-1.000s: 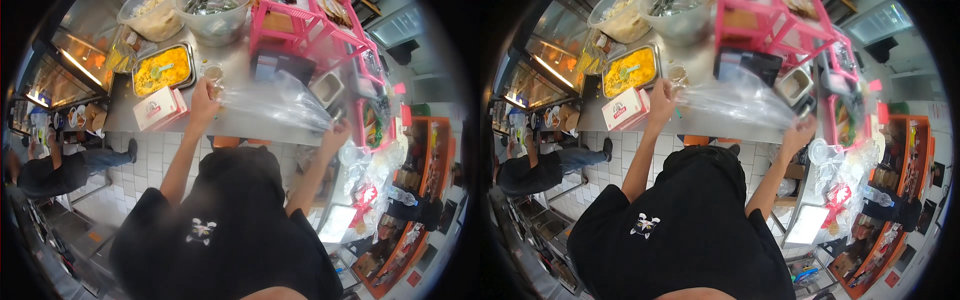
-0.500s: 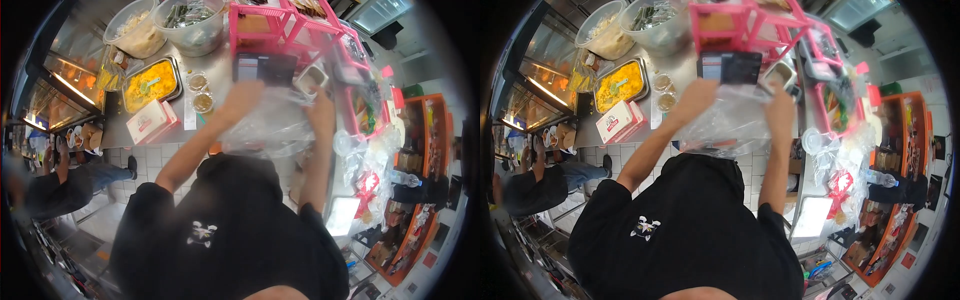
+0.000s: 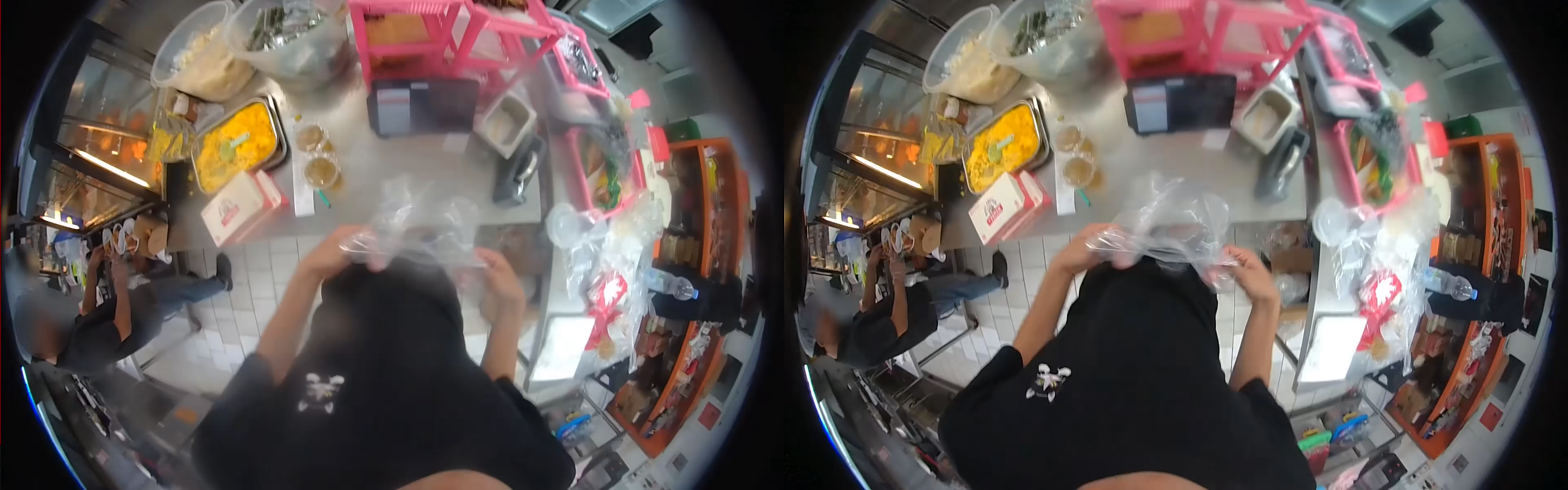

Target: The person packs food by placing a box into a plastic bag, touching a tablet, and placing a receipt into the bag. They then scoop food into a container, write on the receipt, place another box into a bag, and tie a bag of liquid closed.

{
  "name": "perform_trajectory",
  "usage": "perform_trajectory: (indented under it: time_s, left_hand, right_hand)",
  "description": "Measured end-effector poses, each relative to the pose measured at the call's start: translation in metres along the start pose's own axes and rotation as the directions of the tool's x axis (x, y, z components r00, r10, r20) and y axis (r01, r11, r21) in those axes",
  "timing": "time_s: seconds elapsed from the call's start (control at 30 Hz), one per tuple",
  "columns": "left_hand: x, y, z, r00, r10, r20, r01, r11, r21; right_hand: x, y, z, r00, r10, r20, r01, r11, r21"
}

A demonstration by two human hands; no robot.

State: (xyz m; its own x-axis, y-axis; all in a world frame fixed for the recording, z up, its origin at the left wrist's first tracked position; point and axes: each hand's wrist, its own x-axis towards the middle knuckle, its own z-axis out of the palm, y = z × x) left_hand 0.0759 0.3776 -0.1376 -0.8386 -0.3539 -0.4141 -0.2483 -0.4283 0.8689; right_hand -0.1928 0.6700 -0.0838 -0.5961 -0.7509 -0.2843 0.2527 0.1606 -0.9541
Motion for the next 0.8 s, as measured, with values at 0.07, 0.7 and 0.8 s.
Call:
perform_trajectory:
  time_s: [0.07, 0.7, 0.8]
  left_hand:
    - [-0.004, -0.012, -0.057, 0.835, -0.231, 0.499, 0.318, 0.943, -0.095]
    - [0.114, 0.048, 0.032, 0.36, 0.922, -0.145, -0.007, 0.158, 0.987]
    - [0.139, 0.031, 0.062, 0.737, 0.537, 0.41, -0.342, -0.227, 0.912]
  right_hand:
    - [0.007, 0.011, -0.041, 0.833, -0.227, 0.505, 0.085, 0.954, 0.288]
    - [0.198, 0.074, 0.049, 0.932, -0.131, 0.338, 0.331, -0.067, -0.941]
    - [0.193, 0.06, 0.045, 0.91, -0.049, 0.412, 0.402, -0.136, -0.905]
